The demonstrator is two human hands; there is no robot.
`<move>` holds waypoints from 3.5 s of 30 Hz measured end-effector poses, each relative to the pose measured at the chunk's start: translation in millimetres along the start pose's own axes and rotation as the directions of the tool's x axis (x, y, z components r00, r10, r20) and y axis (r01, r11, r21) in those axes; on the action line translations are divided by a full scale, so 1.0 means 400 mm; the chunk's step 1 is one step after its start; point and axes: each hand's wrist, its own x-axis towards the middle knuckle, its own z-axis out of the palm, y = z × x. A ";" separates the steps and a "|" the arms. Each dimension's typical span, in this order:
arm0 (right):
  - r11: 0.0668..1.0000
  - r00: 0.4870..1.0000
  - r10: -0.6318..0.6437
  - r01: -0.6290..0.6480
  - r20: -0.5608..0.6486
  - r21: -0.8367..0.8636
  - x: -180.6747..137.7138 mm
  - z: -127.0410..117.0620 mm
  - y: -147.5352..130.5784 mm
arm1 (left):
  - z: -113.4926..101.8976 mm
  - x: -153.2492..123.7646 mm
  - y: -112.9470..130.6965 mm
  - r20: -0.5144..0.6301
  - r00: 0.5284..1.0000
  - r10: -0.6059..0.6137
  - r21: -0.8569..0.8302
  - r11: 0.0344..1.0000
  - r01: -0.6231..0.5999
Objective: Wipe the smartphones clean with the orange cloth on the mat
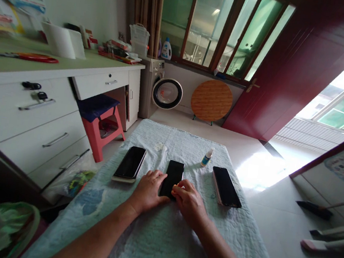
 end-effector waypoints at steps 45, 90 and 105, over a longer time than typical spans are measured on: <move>0.975 0.983 0.164 -0.173 -0.080 -0.138 0.217 0.021 0.099 | -0.007 0.001 -0.001 0.023 1.000 -0.019 -0.008 1.000 0.019; 0.964 0.988 0.134 -0.111 0.079 -0.241 0.294 0.049 0.056 | -0.004 -0.001 0.007 0.033 0.999 -0.036 0.023 0.999 0.035; 0.968 0.912 -0.245 0.215 0.329 0.126 0.107 -0.009 -0.043 | 0.032 0.003 -0.023 -0.100 0.995 -0.020 -0.061 0.998 0.014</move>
